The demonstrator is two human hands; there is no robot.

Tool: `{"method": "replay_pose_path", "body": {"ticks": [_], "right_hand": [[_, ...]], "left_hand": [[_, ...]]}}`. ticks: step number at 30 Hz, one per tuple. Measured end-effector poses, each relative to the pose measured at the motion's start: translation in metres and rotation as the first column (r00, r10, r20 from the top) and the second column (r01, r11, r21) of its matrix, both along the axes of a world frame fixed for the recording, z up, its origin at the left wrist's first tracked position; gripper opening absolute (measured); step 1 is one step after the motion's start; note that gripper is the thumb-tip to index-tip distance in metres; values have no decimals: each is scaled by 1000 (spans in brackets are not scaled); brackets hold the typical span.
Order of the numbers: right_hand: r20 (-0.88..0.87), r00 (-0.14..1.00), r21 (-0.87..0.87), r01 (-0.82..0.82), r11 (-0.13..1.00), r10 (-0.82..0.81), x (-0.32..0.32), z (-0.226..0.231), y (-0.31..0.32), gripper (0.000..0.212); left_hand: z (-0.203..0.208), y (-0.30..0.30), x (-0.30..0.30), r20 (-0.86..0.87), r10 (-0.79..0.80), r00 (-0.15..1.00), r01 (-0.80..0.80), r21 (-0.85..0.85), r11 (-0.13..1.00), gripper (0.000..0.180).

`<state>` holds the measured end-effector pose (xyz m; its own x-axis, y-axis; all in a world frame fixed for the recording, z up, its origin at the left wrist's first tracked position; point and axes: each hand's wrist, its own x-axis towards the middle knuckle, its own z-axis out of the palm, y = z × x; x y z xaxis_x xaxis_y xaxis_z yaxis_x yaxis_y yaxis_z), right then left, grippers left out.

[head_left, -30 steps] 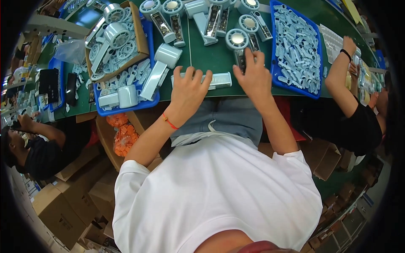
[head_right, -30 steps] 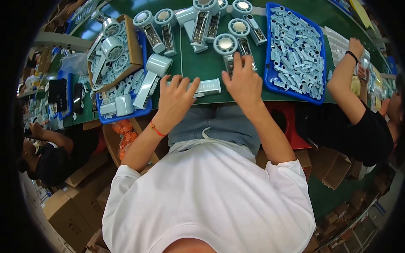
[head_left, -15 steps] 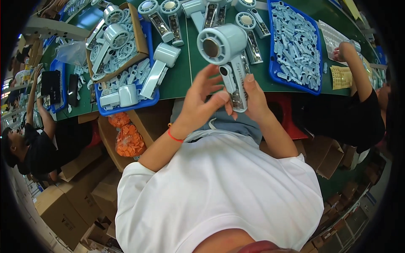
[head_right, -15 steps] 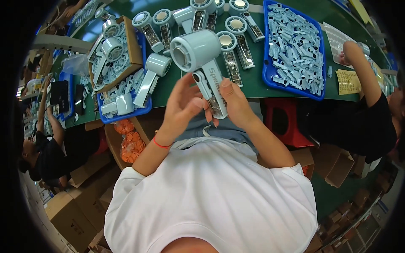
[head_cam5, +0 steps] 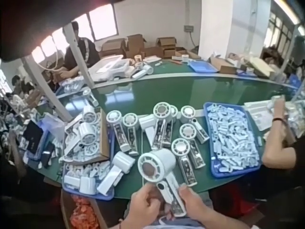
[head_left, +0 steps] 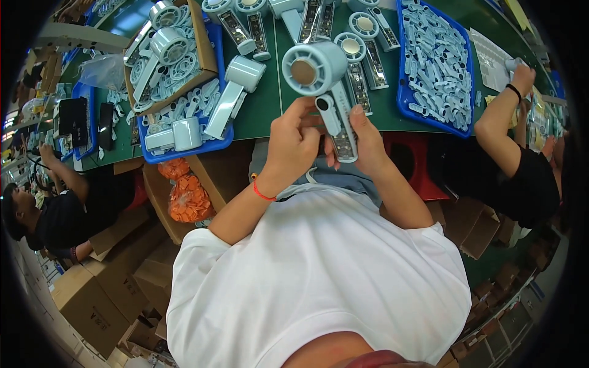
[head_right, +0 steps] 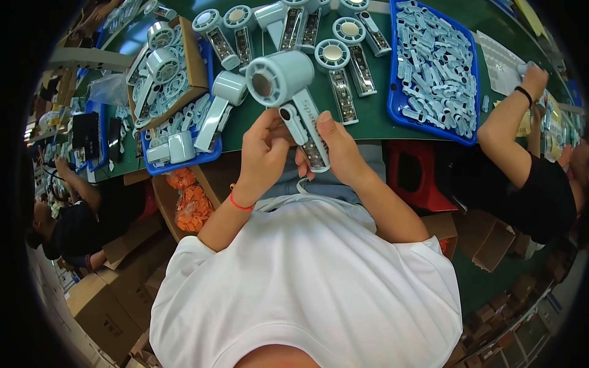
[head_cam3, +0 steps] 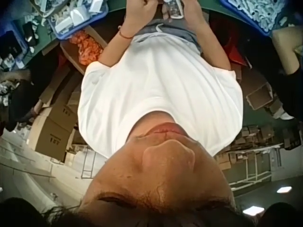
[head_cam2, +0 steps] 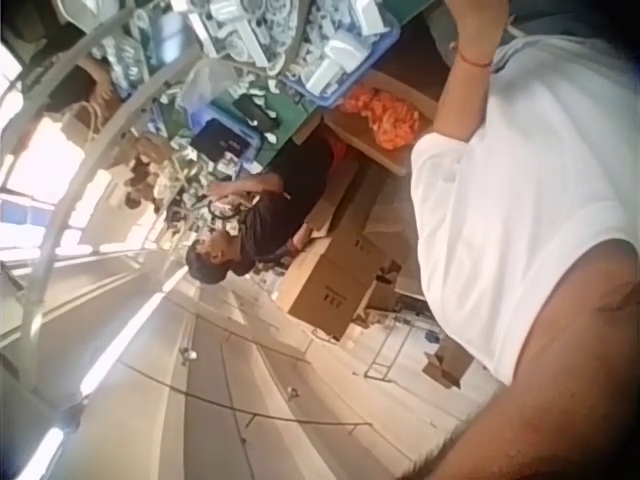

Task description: Manually assembling the plastic housing and internal components of portable handheld fans on a production line.

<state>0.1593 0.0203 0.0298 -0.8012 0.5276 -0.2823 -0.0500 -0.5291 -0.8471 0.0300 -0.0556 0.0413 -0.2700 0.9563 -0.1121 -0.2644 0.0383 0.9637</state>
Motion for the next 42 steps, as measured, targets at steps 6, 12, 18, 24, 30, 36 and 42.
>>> {"method": "replay_pose_path", "body": {"ticks": [6, 12, 18, 24, 30, 36, 42], "right_hand": [[91, 981, -71, -165, 984, 171, 9, -4, 12, 71], [-611, 785, -654, -573, 493, 102, -2, -18, 10, 65], [-695, 711, -693, -626, 357, -103, -13, -16, -3, 61], [-705, 707, -656, -621, 429, -55, -11, -22, -3, 64], [-678, 734, -676, -601, 427, -42, -9, -24, -4, 64], [-70, 978, -318, -208, 925, 196, -6, -7, 4, 49], [273, 961, 841, -219, 495, -37, -10, -17, 22, 38]], "left_hand": [[0, -16, -19, -271, -5, 963, 4, -2, 1000, 30], [-7, -18, -3, 43, -6, 999, 3, 84, 996, 53], [4, -12, -1, 224, -34, 974, 19, 66, 998, 51], [3, -13, -4, 190, -92, 977, 88, 32, 996, 51], [2, -14, -3, 214, -85, 973, 82, 24, 996, 52], [1, -20, -15, 284, -104, 953, 135, -94, 986, 63], [-16, -49, -15, -850, 189, 491, 98, 270, 958, 17]]}}
